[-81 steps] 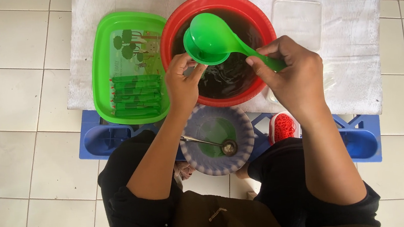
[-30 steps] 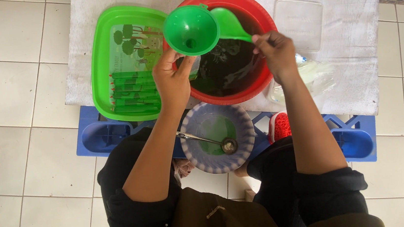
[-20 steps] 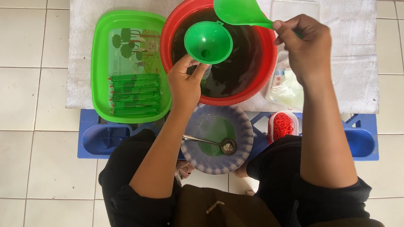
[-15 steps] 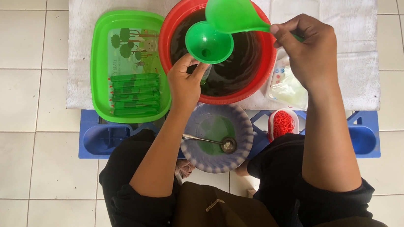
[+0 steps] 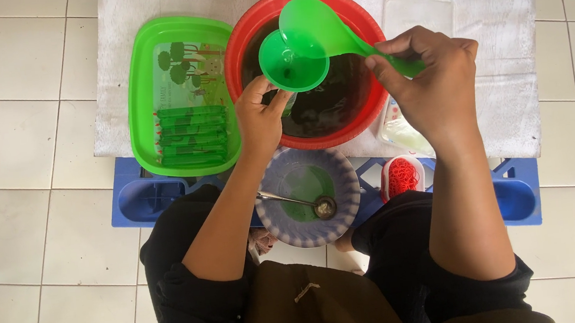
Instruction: The person fills small plastic bags with a dark liquid using a funnel and ladle, then ties each bag closed with a rubber band.
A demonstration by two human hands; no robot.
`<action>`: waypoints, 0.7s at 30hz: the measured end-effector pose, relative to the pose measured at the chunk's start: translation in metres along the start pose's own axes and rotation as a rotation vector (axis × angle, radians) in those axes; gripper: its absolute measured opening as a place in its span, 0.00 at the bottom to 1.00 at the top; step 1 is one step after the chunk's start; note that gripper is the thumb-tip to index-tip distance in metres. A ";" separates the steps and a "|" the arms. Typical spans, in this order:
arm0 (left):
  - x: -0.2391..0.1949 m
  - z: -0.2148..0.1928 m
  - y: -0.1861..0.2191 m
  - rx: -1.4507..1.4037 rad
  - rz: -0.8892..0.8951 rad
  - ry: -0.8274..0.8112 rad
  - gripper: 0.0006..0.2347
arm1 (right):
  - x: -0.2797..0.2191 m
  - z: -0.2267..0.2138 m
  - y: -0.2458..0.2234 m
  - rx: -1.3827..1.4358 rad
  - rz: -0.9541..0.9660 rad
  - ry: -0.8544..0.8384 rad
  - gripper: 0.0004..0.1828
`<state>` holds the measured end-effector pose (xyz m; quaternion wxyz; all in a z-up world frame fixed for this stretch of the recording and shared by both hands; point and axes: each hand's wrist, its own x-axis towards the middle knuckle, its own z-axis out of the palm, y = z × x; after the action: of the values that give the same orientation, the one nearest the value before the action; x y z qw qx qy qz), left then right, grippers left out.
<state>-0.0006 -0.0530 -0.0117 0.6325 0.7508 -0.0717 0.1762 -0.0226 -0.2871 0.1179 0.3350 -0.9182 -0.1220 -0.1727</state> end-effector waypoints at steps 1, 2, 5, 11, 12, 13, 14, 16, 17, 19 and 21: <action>0.000 0.000 -0.002 0.000 -0.001 0.002 0.06 | -0.001 0.000 0.000 0.000 -0.002 -0.002 0.06; 0.000 -0.001 -0.005 0.010 0.039 0.017 0.06 | -0.001 -0.001 0.000 -0.058 -0.088 0.006 0.09; 0.001 -0.002 -0.007 0.024 0.079 0.048 0.08 | 0.001 0.001 0.000 -0.165 -0.295 0.075 0.10; 0.001 -0.006 -0.008 0.015 0.092 0.098 0.07 | 0.011 0.045 0.042 -0.358 -0.324 0.310 0.12; 0.002 -0.008 -0.007 0.015 0.097 0.107 0.06 | 0.013 0.058 0.056 -0.418 -0.262 0.307 0.09; 0.003 -0.008 -0.010 0.013 0.101 0.108 0.06 | 0.010 0.077 0.078 -0.419 -0.265 0.311 0.09; 0.004 -0.007 -0.012 0.007 0.066 0.128 0.06 | 0.008 0.097 0.100 -0.514 -0.257 0.258 0.12; 0.000 -0.010 -0.010 0.002 0.021 0.150 0.06 | -0.007 0.133 0.134 -0.606 -0.249 0.195 0.16; 0.002 -0.011 -0.007 -0.013 0.015 0.157 0.06 | -0.011 0.149 0.146 -0.676 -0.186 0.095 0.14; 0.005 -0.013 -0.002 -0.026 0.011 0.170 0.07 | -0.022 0.182 0.172 -0.743 -0.129 -0.005 0.12; 0.004 -0.013 -0.001 -0.035 0.003 0.191 0.07 | -0.037 0.211 0.200 -0.789 -0.103 -0.087 0.15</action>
<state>0.0011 -0.0400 -0.0091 0.6493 0.7193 -0.0152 0.2467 0.0610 -0.3011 -0.1628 -0.0580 -0.9755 -0.1065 -0.1838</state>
